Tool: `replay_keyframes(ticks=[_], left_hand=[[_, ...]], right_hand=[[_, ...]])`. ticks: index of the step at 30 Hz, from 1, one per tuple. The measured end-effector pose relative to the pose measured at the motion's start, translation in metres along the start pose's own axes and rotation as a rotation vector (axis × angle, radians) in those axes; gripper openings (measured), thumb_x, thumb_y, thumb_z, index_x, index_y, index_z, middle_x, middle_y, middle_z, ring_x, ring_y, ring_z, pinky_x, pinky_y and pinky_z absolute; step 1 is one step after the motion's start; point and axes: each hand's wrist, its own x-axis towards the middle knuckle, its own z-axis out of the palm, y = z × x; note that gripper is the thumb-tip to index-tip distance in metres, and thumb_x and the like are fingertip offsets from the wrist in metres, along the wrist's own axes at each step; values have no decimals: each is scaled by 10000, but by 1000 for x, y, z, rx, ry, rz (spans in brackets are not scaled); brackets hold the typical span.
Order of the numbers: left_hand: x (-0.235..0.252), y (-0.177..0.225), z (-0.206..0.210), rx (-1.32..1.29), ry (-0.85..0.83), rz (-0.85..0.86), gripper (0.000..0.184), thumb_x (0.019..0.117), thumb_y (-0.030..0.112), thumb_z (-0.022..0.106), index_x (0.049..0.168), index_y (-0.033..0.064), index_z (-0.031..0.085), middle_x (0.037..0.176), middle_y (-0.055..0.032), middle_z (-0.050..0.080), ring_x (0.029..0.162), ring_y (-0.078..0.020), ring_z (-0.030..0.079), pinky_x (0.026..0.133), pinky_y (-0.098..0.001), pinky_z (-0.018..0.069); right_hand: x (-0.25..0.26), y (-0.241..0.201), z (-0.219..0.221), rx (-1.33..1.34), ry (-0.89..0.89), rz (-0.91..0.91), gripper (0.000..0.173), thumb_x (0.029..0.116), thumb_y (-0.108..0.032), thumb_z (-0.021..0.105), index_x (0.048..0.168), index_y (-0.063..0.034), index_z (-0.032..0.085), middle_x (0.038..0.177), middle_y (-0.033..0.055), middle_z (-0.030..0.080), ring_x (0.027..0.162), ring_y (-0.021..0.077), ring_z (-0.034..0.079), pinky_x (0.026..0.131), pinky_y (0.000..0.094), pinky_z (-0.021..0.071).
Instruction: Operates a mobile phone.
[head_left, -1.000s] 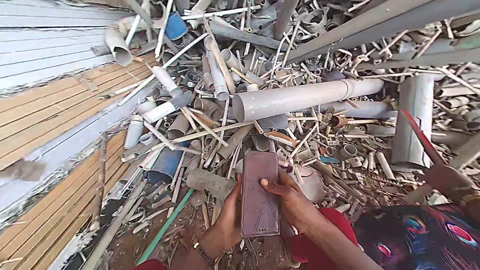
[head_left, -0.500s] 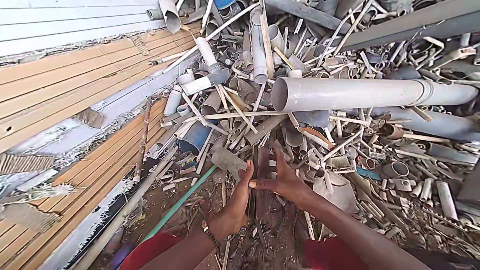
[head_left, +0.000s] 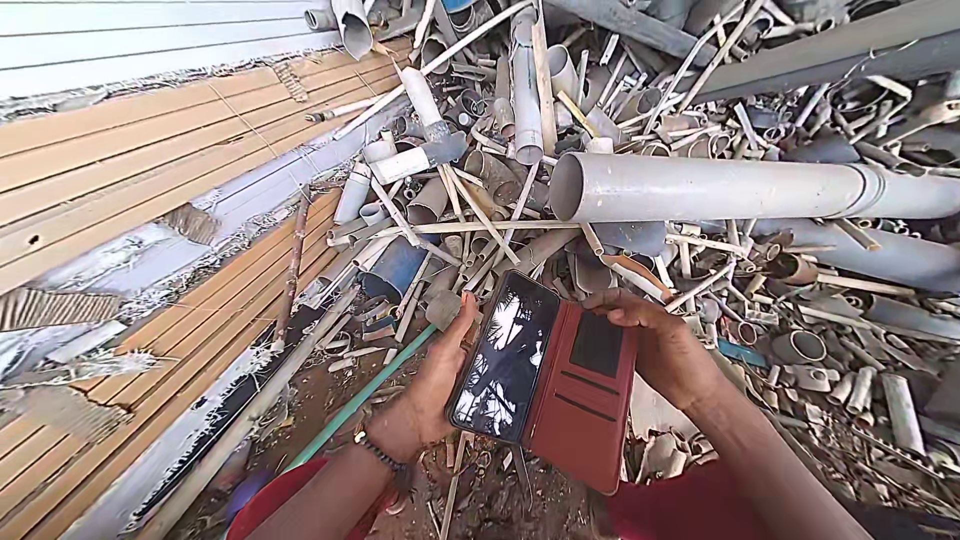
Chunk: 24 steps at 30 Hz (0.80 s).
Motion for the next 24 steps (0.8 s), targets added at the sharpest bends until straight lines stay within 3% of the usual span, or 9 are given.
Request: replay_keyframes(ticks=[2, 4, 6, 9, 11, 16, 19, 22, 24], left_hand=[[-6, 5, -3, 23, -81, -24, 709, 1040, 650, 139, 1229, 168, 624, 1053, -53, 756, 963, -165, 746, 799, -359, 637], [-9, 2, -4, 49, -115, -116, 698, 1034, 660, 161, 1190, 176, 640, 1020, -30, 761, 928, -137, 749, 761, -329, 638], [-8, -8, -5, 112, -177, -229, 700, 1033, 666, 139, 1223, 197, 622, 1040, 1, 749, 960, -104, 731, 790, -301, 623], [-1, -21, -9, 172, -282, -404, 797, 984, 742, 86, 1171, 213, 652, 1022, 10, 746, 936, -86, 723, 765, -281, 613], [2, -17, -9, 184, -262, -478, 875, 962, 767, 39, 1200, 181, 643, 1037, -19, 742, 942, -113, 726, 748, -294, 614], [-2, 6, -7, 277, 22, -332, 948, 941, 784, -7, 1162, 143, 656, 988, -71, 753, 911, -188, 744, 726, -353, 622], [-4, 13, -4, 170, 61, -115, 920, 958, 742, -35, 1127, 145, 644, 980, -55, 750, 939, -149, 730, 786, -334, 614], [4, 11, -5, -39, 53, 64, 885, 986, 730, 34, 1000, 131, 686, 891, -55, 749, 844, -124, 732, 717, -296, 607], [6, 10, -8, -201, 61, 88, 868, 952, 799, 171, 1023, 125, 714, 919, -96, 750, 861, -196, 743, 721, -379, 628]], right_hand=[[3, 0, -14, -333, 37, -98, 262, 983, -260, 509, 1144, -100, 642, 1130, 9, 678, 1031, 103, 666, 836, 293, 569], [1, 3, -23, -588, -66, -279, 597, 922, -459, 632, 1362, -61, 571, 1369, 69, 583, 1234, 133, 593, 932, 312, 556], [-6, 4, -21, -656, -335, -432, 869, 870, -626, 685, 1482, -43, 486, 1507, 100, 501, 1382, 163, 497, 1063, 352, 514], [-19, 6, -7, -754, -775, -388, 1018, 772, -503, 836, 1588, -112, 370, 1628, 112, 360, 1500, 264, 329, 1209, 449, 332], [-25, 7, -2, -853, -850, -287, 1115, 690, -339, 925, 1615, -143, 334, 1615, 137, 357, 1450, 361, 334, 1181, 524, 303], [-28, 15, 4, -919, -692, -154, 1289, 621, -219, 969, 1657, -209, 201, 1546, 225, 363, 1402, 363, 416, 1123, 488, 421], [-35, 33, 12, -770, -470, -292, 1243, 603, -245, 944, 1632, -102, 263, 1541, 234, 421, 1392, 261, 476, 1136, 368, 430], [-41, 38, 22, -516, -289, -337, 1109, 609, -196, 908, 1544, 35, 356, 1469, 144, 518, 1334, 72, 515, 1106, 204, 431], [-41, 35, 27, -311, -204, -265, 1025, 610, -142, 884, 1481, 54, 382, 1349, 63, 605, 1209, 23, 603, 1009, 169, 517]])
